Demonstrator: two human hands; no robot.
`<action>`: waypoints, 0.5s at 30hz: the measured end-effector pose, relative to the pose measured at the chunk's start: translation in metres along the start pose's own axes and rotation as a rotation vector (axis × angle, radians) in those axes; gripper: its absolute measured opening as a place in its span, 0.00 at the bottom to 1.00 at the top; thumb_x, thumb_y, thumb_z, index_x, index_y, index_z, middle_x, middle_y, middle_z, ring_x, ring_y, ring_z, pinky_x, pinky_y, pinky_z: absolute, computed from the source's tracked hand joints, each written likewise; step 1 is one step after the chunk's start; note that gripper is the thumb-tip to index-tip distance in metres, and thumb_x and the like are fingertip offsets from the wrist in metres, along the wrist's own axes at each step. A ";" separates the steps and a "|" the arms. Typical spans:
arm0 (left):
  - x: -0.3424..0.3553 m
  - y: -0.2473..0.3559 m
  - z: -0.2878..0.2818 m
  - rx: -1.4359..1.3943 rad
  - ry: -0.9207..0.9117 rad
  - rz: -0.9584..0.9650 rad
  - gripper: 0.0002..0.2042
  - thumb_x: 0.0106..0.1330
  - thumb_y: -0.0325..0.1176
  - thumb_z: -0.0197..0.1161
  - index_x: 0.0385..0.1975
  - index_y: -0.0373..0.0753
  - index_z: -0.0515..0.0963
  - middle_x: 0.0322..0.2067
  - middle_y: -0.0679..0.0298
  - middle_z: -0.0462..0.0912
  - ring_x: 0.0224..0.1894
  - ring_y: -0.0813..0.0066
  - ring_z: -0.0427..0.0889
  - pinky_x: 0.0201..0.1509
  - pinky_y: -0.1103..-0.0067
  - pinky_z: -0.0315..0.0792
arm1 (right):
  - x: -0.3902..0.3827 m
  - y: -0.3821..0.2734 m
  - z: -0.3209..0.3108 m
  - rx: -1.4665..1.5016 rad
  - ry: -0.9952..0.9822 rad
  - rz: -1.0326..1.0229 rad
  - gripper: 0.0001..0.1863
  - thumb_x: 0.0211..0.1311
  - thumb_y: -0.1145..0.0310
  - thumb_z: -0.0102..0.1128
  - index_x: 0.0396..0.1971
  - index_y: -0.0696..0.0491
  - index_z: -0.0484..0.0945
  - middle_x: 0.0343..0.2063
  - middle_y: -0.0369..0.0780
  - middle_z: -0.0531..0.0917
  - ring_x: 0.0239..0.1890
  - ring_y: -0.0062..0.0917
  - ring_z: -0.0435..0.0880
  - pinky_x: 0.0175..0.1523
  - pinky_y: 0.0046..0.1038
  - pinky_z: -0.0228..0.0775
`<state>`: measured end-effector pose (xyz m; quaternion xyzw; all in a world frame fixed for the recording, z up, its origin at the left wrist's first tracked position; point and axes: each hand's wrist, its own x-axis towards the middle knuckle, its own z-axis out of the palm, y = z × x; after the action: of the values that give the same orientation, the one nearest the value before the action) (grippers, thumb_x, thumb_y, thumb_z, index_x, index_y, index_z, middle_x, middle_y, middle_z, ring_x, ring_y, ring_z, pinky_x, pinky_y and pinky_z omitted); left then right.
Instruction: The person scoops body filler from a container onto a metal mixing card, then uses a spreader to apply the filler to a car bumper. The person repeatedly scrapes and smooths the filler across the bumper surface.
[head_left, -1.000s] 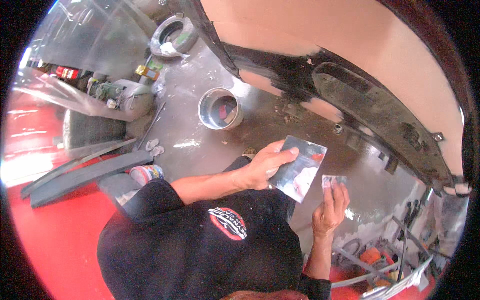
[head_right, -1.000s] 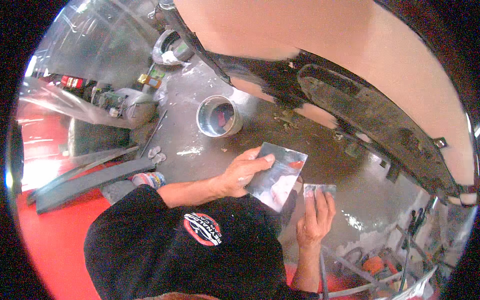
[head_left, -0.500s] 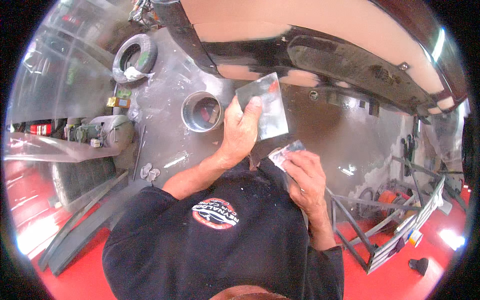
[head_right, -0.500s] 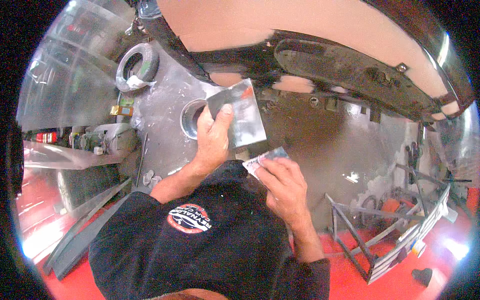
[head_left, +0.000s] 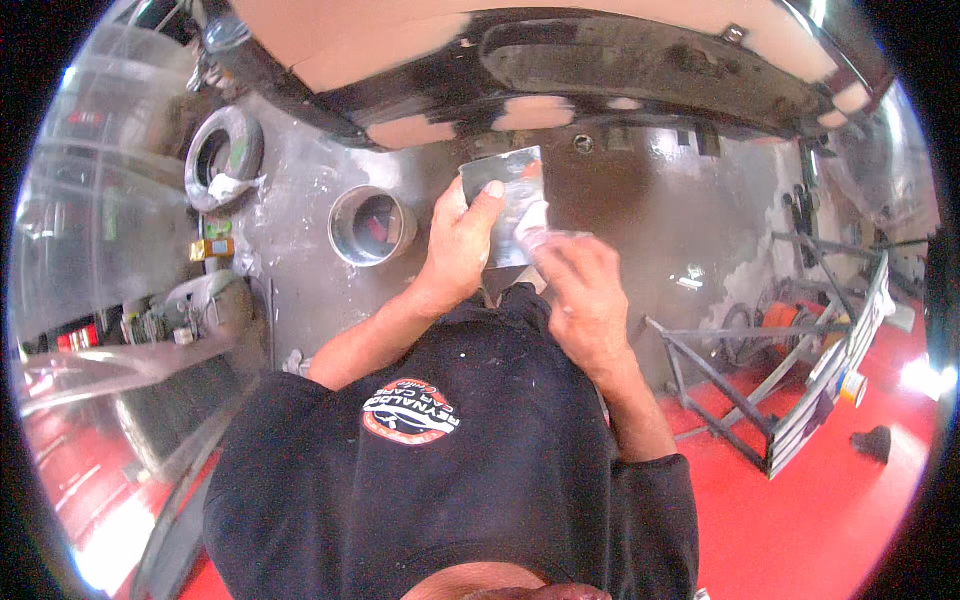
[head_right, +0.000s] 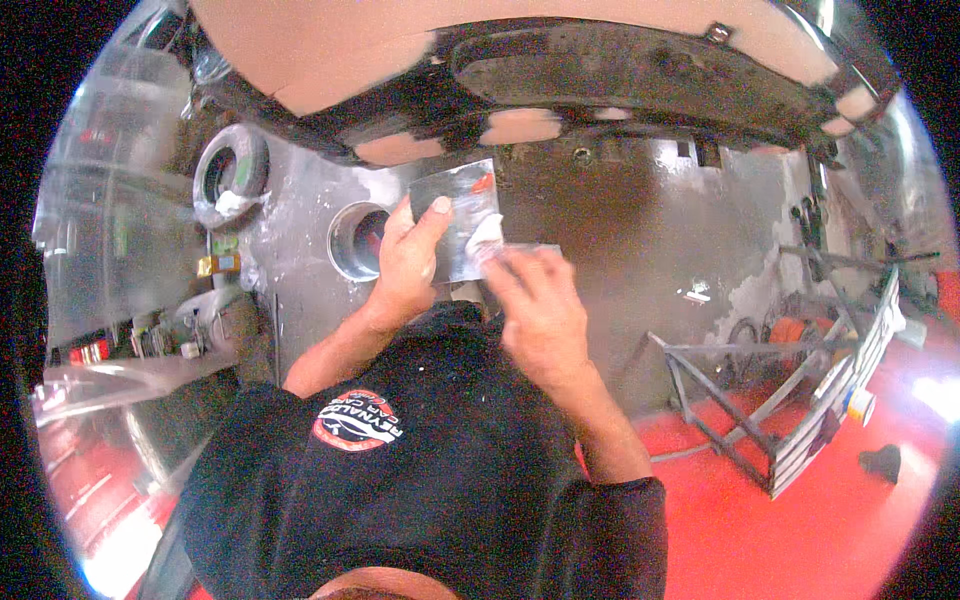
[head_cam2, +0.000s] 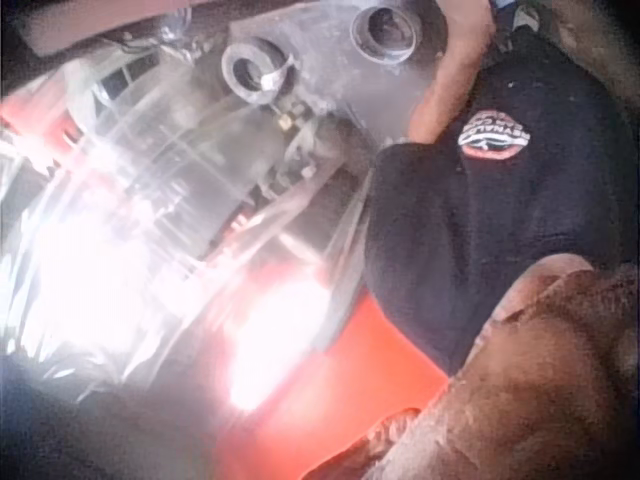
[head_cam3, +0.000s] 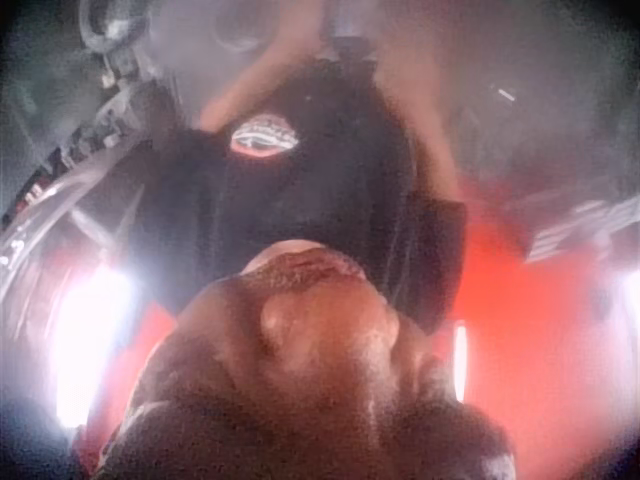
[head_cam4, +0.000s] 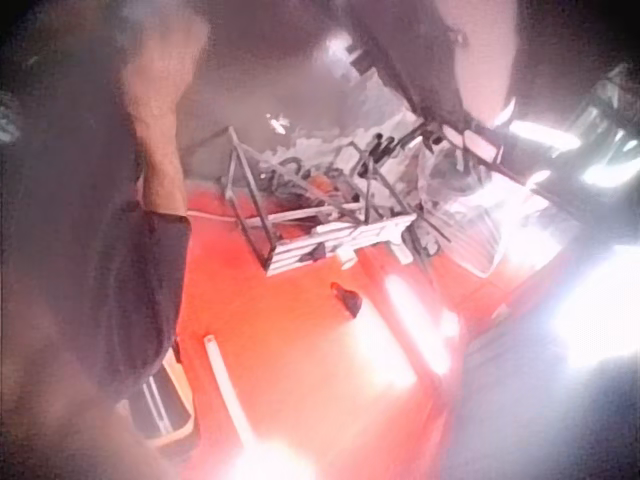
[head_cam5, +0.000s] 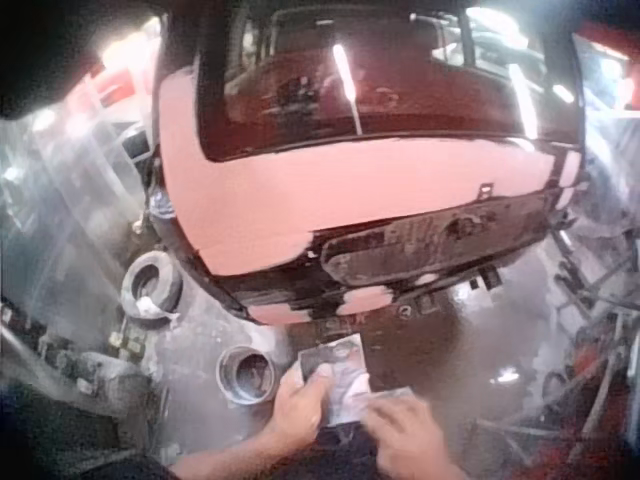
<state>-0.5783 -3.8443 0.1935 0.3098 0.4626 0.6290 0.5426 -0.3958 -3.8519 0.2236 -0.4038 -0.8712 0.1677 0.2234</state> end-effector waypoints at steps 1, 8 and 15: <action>0.003 -0.003 -0.003 0.196 -0.004 0.062 0.16 0.74 0.35 0.53 0.55 0.34 0.74 0.45 0.60 0.83 0.44 0.76 0.80 0.53 0.73 0.74 | 0.000 -0.005 -0.009 0.051 0.003 -0.006 0.25 0.44 0.81 0.59 0.46 0.49 0.83 0.48 0.40 0.81 0.52 0.43 0.76 0.60 0.40 0.71; 0.005 0.012 0.018 -0.336 -0.042 -0.470 0.14 0.73 0.33 0.55 0.53 0.34 0.74 0.47 0.57 0.83 0.43 0.68 0.86 0.47 0.71 0.82 | -0.028 0.067 0.000 -0.119 0.323 -0.143 0.24 0.43 0.78 0.62 0.45 0.48 0.84 0.47 0.38 0.83 0.51 0.40 0.78 0.55 0.39 0.75; 0.002 -0.015 0.064 0.434 -0.176 0.025 0.17 0.78 0.37 0.48 0.54 0.32 0.75 0.45 0.62 0.82 0.44 0.79 0.78 0.52 0.77 0.74 | -0.013 0.067 -0.013 0.138 0.224 -0.056 0.25 0.42 0.79 0.60 0.46 0.49 0.82 0.46 0.38 0.83 0.48 0.38 0.78 0.53 0.36 0.75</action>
<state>-0.5158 -3.8266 0.2035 0.4787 0.5339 0.4920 0.4937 -0.3390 -3.8194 0.1995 -0.3791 -0.8382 0.1747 0.3509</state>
